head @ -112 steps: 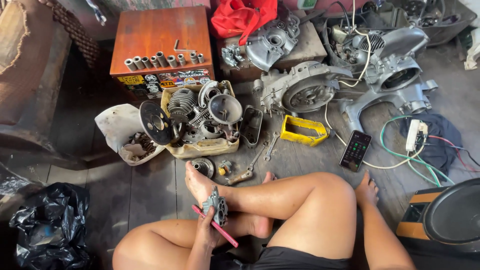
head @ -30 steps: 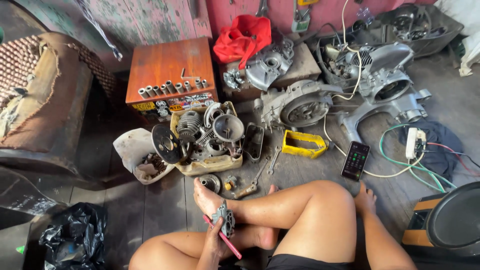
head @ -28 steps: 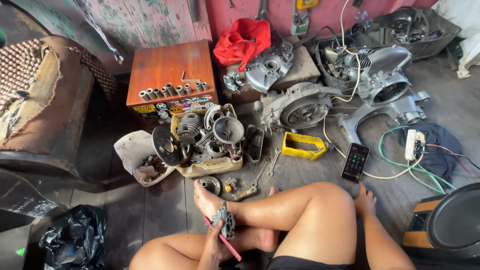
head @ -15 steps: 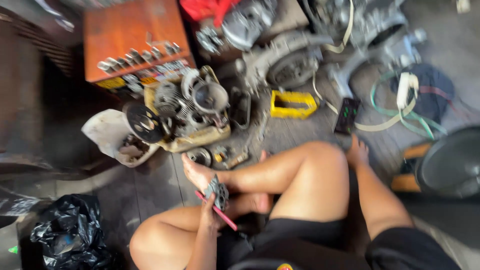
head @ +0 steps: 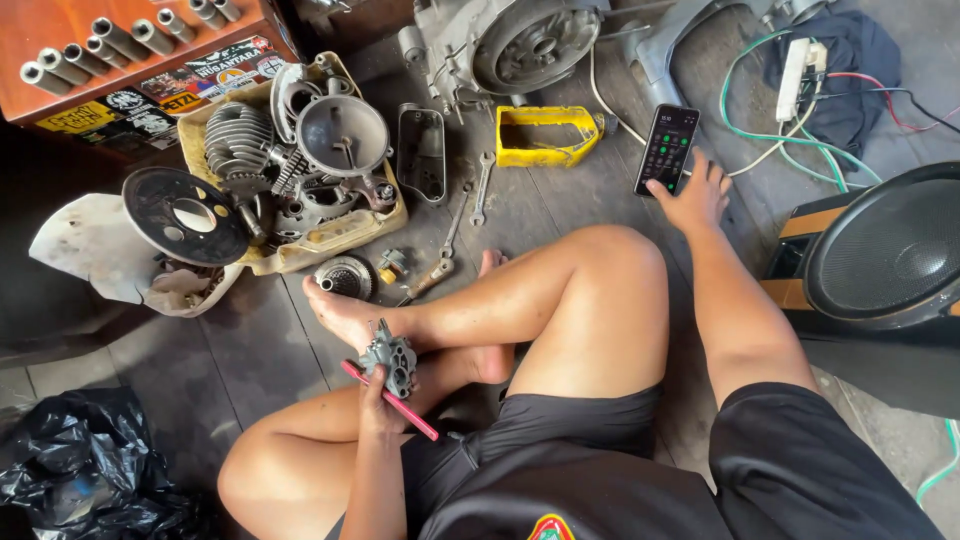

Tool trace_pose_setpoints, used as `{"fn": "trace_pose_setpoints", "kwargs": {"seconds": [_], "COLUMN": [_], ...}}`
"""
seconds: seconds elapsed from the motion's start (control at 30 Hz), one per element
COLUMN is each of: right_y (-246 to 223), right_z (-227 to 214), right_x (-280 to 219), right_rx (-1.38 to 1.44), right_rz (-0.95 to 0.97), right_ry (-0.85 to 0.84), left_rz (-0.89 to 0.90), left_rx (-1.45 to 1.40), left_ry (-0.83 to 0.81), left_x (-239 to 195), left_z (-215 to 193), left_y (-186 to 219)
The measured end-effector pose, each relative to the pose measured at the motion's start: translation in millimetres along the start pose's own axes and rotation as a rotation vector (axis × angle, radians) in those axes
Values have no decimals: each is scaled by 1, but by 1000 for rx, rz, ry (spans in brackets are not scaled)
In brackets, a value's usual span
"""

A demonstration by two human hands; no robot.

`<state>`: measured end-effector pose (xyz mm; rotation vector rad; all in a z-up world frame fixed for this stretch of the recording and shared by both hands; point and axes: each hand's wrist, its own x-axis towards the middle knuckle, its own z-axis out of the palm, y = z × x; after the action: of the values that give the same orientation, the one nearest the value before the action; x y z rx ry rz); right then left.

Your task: Cleaning the ports and internal components of a motorcycle carburetor using a brush and a small tool.

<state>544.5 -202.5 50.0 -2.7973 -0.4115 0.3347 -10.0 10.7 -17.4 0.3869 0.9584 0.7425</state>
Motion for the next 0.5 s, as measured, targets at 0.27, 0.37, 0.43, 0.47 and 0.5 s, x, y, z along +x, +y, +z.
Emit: {"fn": "trace_pose_setpoints", "kwargs": {"seconds": [0.27, 0.37, 0.43, 0.47, 0.5], "right_y": [-2, -3, -7, -6, -5], "right_z": [6, 5, 2, 3, 4], "right_x": [11, 11, 12, 13, 14], "right_rx": [-14, -19, -23, -24, -29], "right_rz": [10, 3, 0, 0, 4], "right_ry": [-32, -13, -14, -15, -25], "left_rz": [15, 24, 27, 26, 37], "left_rx": [-2, -10, -7, -8, -18], "left_ry": [-15, -12, -21, -20, -21], "left_x": [-14, -14, -11, -8, -6], "left_z": [16, 11, 4, -2, -9], "left_y": [12, 9, 7, 3, -1]}}
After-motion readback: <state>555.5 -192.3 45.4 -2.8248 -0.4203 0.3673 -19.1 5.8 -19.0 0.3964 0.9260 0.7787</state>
